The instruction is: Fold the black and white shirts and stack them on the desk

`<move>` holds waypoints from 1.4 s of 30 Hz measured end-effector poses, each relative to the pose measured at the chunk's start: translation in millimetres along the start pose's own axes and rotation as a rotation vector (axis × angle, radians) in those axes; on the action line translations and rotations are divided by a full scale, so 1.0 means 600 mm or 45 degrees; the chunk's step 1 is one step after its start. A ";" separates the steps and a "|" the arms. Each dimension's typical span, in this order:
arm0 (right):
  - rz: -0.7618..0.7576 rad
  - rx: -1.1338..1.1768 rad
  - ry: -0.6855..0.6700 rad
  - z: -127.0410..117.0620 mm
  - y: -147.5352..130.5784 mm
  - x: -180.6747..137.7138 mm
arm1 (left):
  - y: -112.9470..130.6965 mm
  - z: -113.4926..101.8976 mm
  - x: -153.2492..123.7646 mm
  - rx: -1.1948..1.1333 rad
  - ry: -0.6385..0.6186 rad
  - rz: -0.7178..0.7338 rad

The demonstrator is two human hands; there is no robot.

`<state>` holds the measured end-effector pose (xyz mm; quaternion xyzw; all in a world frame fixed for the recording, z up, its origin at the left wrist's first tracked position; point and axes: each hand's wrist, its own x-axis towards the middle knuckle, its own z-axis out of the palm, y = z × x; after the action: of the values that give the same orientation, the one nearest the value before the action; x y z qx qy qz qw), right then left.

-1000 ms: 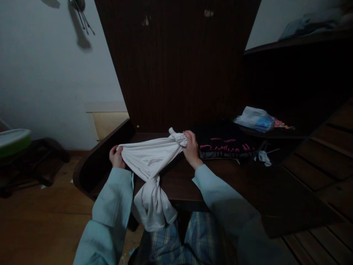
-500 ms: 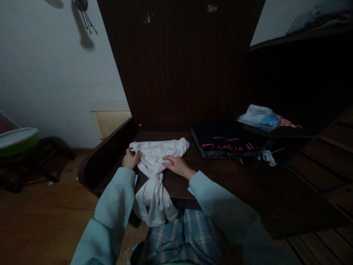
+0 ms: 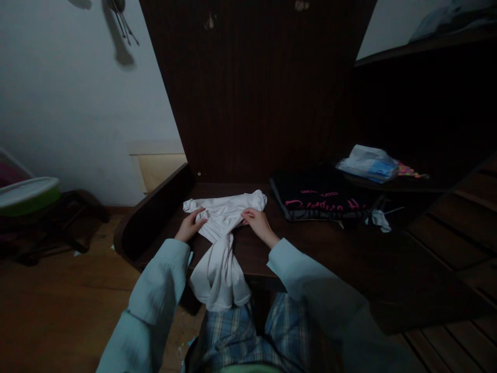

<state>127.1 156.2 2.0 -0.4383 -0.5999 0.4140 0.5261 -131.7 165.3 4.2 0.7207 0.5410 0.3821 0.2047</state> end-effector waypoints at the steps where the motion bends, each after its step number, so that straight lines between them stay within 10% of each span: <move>1: 0.005 0.036 0.078 -0.005 0.002 0.004 | -0.003 -0.001 0.004 0.022 0.062 -0.028; 11: -0.016 -0.258 0.563 -0.049 0.019 0.036 | 0.006 -0.019 0.021 0.256 0.661 -0.545; 17: -0.101 -0.868 0.550 -0.042 0.007 0.015 | 0.046 -0.023 0.008 0.510 0.348 -0.684; 23: -0.025 -0.979 0.204 -0.026 -0.023 -0.011 | 0.043 0.002 -0.002 0.391 -0.047 -0.276; 35: -0.154 -0.426 -0.258 0.007 -0.009 -0.007 | 0.054 0.083 0.005 -0.395 -0.187 -0.078; 42: -0.099 -0.193 0.042 -0.004 0.003 0.006 | 0.050 0.088 0.021 -0.683 -0.069 -0.125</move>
<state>129.6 160.5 1.4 -0.4599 -0.6373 0.3394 0.5168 -70.5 173.6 -3.6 0.6237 0.4491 0.4818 0.4209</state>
